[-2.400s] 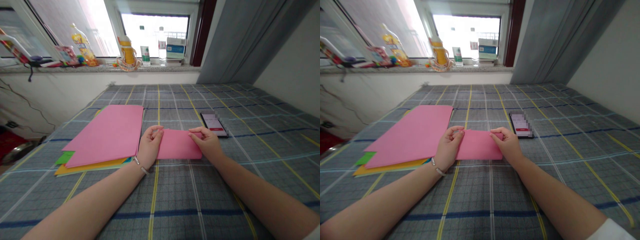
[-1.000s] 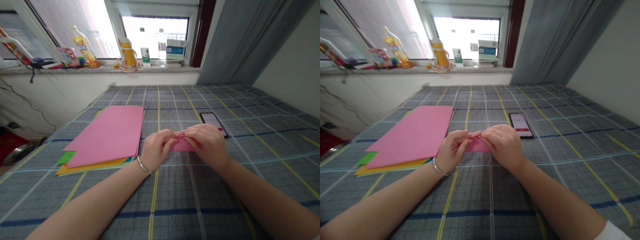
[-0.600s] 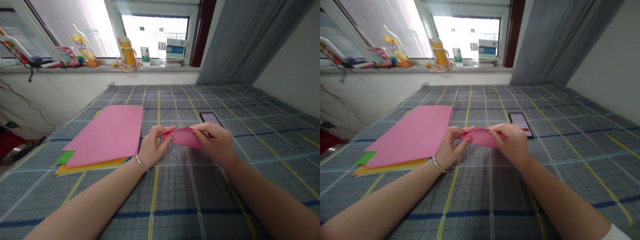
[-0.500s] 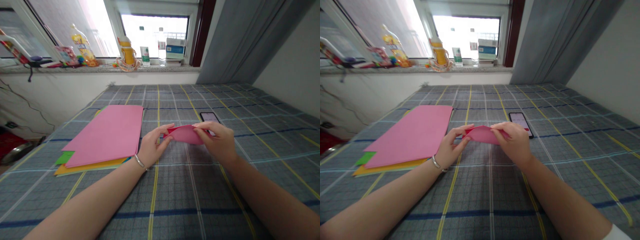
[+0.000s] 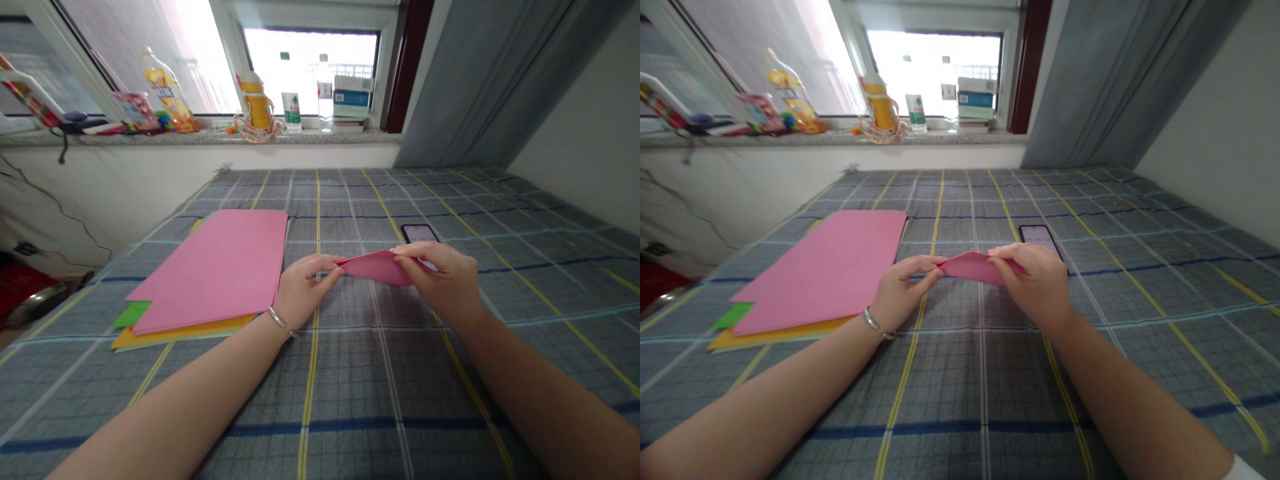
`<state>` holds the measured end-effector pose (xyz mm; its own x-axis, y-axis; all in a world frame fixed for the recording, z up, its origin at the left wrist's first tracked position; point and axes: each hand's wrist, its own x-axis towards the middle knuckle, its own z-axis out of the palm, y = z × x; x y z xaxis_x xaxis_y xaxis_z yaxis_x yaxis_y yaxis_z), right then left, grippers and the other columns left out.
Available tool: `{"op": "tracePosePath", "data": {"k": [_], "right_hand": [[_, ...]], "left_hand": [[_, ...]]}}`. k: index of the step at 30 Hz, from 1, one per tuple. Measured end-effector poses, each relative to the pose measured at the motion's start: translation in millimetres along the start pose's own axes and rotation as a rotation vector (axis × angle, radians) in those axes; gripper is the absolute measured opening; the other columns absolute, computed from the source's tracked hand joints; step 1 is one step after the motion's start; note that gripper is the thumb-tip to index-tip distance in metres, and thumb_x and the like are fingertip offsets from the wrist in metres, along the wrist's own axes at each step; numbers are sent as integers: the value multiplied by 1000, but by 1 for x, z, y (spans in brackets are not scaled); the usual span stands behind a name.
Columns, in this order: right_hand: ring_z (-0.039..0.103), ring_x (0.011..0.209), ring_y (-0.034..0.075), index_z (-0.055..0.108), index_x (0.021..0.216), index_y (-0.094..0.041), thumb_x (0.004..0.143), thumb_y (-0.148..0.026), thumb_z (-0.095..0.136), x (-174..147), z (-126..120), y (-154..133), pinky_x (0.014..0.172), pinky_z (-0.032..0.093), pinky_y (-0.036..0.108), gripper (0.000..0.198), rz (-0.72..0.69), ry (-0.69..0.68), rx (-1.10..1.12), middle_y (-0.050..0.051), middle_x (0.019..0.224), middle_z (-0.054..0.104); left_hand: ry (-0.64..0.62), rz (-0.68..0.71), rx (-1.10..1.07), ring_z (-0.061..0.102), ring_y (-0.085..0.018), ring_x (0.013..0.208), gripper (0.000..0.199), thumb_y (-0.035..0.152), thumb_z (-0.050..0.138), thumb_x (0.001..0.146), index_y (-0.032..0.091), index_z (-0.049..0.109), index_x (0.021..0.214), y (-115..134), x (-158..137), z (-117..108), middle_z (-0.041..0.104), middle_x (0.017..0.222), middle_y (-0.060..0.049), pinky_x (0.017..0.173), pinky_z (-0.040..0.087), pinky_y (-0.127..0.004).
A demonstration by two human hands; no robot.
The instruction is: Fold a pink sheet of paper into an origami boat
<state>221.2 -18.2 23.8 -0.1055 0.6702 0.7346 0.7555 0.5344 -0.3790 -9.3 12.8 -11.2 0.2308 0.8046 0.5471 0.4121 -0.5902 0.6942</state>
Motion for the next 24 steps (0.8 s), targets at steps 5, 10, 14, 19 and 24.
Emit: {"op": "tracePosePath", "data": {"k": [5,10,14,19,24], "right_hand": [[69,82,19,69,84,-24,84,-24,60,-1,-1,-7,76,51,33,9,-105,-24,-28,1,88,74],[69,84,16,69,87,-23,85,-20,59,-6,3,-18,80,50,30,11,-254,-114,-81,-1,90,75],[68,86,15,69,89,-23,87,-21,58,-9,7,-23,80,50,29,11,-288,-148,-76,-2,91,75],[68,85,15,68,87,-23,87,-23,57,-11,11,-23,80,49,29,11,-271,-158,-78,-2,90,74],[68,84,16,68,85,-22,88,-23,56,-12,12,-24,77,48,28,12,-253,-152,-84,-1,89,74]], "left_hand": [[94,85,-13,63,-16,97,22,26,65,82,19,61,103,6,-1,0,68,103,-4,90,49,-32],[2,307,5,64,-14,91,11,18,60,85,21,65,95,19,-4,1,71,95,-2,85,51,-30],[-20,340,4,66,-13,86,11,17,59,86,20,65,95,25,-9,2,72,94,-1,80,52,-27],[-53,325,142,68,-12,86,16,22,55,89,22,66,101,25,-11,0,73,96,0,76,52,-24],[-82,329,212,68,-12,87,19,25,51,92,22,66,103,24,-12,-1,73,99,1,78,51,-24]]}}
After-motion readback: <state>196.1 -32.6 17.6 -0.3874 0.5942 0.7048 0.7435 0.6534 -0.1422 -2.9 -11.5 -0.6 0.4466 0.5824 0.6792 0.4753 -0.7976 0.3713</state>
